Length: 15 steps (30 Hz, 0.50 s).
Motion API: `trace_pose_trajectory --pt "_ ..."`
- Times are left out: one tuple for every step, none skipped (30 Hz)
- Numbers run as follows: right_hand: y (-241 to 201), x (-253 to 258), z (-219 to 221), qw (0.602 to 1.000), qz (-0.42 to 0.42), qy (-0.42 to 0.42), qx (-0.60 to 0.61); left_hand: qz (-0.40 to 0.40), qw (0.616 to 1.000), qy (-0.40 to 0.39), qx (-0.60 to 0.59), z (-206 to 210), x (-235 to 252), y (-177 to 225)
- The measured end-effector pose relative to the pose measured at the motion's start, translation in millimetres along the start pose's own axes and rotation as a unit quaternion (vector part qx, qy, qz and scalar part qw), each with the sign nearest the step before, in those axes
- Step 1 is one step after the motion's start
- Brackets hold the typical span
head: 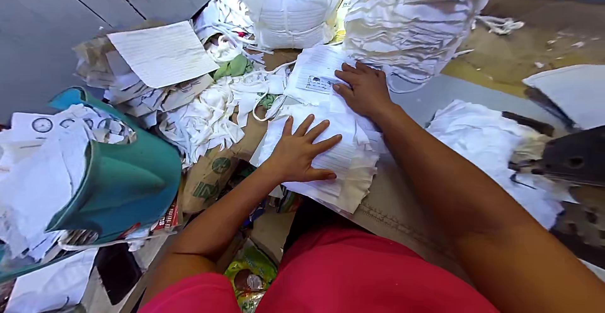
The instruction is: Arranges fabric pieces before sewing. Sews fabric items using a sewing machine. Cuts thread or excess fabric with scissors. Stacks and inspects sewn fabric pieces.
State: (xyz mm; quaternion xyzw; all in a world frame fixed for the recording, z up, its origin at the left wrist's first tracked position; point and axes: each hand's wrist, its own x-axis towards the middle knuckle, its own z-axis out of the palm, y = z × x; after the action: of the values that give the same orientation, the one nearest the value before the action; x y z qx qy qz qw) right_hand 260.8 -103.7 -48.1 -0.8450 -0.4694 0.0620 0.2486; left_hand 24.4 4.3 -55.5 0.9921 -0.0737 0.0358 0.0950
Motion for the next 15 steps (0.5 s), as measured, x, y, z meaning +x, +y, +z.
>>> trace_pose_trajectory --pt "-1 0 -2 1.000 0.000 0.011 0.008 0.013 1.000 -0.003 0.000 -2 -2 -3" --pt "-2 1 -3 1.000 0.000 0.021 0.014 0.026 1.000 -0.002 -0.001 -2 -5 -6" --pt "-3 2 -5 0.999 0.001 0.032 0.025 0.037 0.999 -0.001 -0.003 -3 -8 -10" --pt "-3 3 -8 0.998 -0.001 0.047 0.039 0.046 0.999 0.001 -0.002 -3 -9 -14" --pt "-4 4 -13 0.996 -0.005 0.069 0.053 0.050 0.999 0.005 -0.001 -4 -10 -18" --pt "-5 4 -18 0.992 -0.016 0.103 0.069 0.047 0.999 0.010 0.002 -4 -10 -20" --pt "-6 2 -22 0.985 -0.035 0.145 0.085 0.040 0.999 0.014 0.008 -5 -10 -20" --pt "-10 -1 -28 0.977 -0.055 0.182 0.101 0.028 0.999 0.019 0.017 -7 -9 -18" --pt "-15 -7 -34 0.969 -0.073 0.205 0.119 0.017 0.999 0.028 0.025 -9 -8 -12" --pt "-20 -15 -40 0.962 -0.085 0.219 0.142 0.005 0.999 0.039 0.026 -11 -6 -3" --pt "-26 -24 -46 0.954 -0.094 0.229 0.171 -0.011 0.999 0.043 0.026 -13 -2 8" --pt "-32 -35 -50 0.945 -0.096 0.238 0.204 -0.030 0.999 0.038 0.024 -13 4 20" --pt "-36 -45 -54 0.934 -0.090 0.247 0.242 -0.046 0.998 0.031 0.025 -11 11 31" --pt "-40 -54 -57 0.920 -0.079 0.258 0.283 -0.055 0.998 0.023 0.025 -8 19 40" --pt "-43 -64 -60 0.906 -0.064 0.264 0.325 -0.061 0.998 0.008 0.022 -6 26 48"
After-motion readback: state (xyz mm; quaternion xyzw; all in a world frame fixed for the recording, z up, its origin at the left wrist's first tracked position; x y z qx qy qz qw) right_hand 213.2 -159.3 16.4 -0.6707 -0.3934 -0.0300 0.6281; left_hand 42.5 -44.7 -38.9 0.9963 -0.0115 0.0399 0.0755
